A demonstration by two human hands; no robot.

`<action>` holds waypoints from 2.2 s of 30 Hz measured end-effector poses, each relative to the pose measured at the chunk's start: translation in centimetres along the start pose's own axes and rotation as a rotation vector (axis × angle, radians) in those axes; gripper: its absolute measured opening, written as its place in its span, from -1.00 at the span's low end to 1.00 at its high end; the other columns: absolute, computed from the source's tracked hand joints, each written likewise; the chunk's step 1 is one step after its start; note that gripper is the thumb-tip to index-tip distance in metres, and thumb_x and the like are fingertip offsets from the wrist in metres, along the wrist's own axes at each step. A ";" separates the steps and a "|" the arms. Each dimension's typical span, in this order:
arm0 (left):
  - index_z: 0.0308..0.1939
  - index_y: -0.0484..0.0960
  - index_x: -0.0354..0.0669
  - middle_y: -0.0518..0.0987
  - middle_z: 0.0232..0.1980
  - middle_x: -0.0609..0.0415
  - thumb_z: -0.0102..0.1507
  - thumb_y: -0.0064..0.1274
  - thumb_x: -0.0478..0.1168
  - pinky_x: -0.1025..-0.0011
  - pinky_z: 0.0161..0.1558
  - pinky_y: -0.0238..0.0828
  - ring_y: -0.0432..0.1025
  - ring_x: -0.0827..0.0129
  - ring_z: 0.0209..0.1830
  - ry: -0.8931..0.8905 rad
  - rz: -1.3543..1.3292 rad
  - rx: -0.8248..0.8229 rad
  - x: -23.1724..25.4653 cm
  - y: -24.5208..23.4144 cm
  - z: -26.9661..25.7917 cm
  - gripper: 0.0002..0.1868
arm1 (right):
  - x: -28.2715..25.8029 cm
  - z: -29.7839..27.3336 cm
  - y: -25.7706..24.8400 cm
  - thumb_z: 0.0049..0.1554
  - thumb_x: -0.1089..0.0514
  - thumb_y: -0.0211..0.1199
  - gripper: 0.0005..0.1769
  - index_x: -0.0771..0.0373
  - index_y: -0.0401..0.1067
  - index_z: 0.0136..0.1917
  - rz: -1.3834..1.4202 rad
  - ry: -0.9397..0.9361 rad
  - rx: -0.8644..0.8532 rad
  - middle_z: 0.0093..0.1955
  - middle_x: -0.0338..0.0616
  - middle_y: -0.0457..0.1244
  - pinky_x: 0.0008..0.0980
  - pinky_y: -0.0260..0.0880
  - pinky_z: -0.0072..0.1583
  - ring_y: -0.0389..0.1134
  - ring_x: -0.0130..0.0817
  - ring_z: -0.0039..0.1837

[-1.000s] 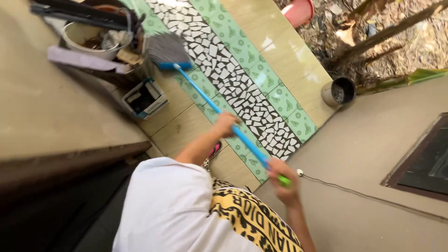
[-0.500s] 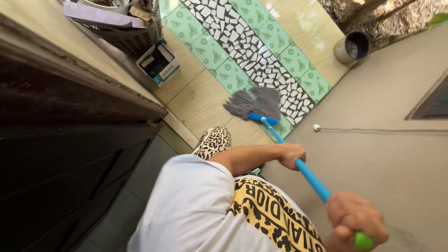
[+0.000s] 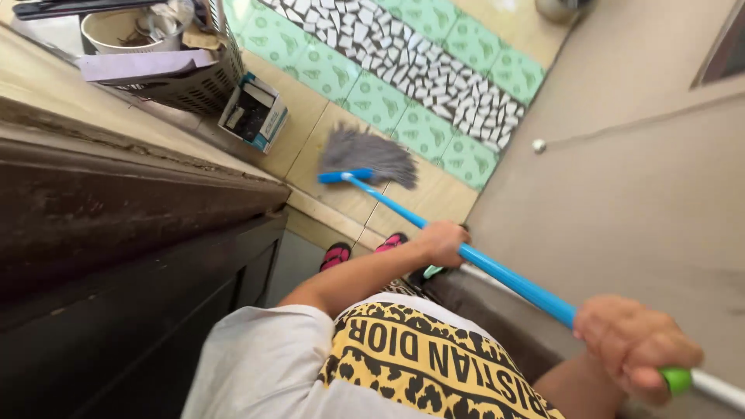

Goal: The person mops the tiled floor of a porch and an indoor room, moving a broom, a bucket, and a basket aside to reach the entire surface.

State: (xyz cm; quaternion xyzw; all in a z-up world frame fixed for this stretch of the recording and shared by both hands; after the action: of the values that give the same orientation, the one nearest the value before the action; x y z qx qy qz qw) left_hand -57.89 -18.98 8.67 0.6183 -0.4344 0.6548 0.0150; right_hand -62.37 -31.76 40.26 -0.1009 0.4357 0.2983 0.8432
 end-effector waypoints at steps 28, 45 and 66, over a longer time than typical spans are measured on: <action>-0.49 0.73 0.05 0.67 -0.38 -0.10 0.07 0.18 0.00 0.06 -0.22 0.52 0.58 -0.04 -0.30 0.430 -0.007 -0.580 17.2 25.8 -10.7 -0.82 | -21.5 -31.3 7.5 0.31 0.15 0.07 -0.66 0.20 0.22 -0.31 -0.167 0.105 0.476 -0.53 -0.20 0.16 -0.22 0.13 -0.20 0.05 -0.40 -0.42; -0.12 0.58 0.06 0.60 0.02 0.09 0.13 0.21 0.04 0.05 0.02 0.37 0.46 0.06 0.10 -0.089 0.398 0.088 -2.0 11.3 -2.9 -0.68 | 3.4 -22.7 9.7 0.11 0.41 0.22 -0.91 0.30 0.41 -0.11 -1.023 0.017 0.139 -0.19 -0.03 0.34 -0.26 0.50 0.02 0.43 -0.12 -0.10; -0.60 0.53 -0.03 0.56 -0.49 -0.05 0.12 0.18 -0.01 0.08 -0.38 0.41 0.48 -0.07 -0.46 0.682 0.062 -0.130 12.1 21.0 -7.1 -0.71 | -11.4 -23.1 10.4 0.24 -0.42 0.13 -0.27 0.15 0.15 -0.48 -0.285 -0.045 0.141 -0.52 -0.29 0.15 -0.33 0.11 -0.31 0.19 -0.35 -0.45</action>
State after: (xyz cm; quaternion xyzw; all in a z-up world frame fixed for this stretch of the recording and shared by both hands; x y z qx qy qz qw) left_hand -78.14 -34.15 8.08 0.3482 -0.4637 0.7949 0.1787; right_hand -89.13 -38.02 36.40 -0.0954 0.4181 0.1466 0.8914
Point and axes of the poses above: each hand's wrist, its own z-axis towards the middle knuckle, its own y-axis out of the palm, x = y × z, the point moved 6 cm from there along z, towards the middle knuckle
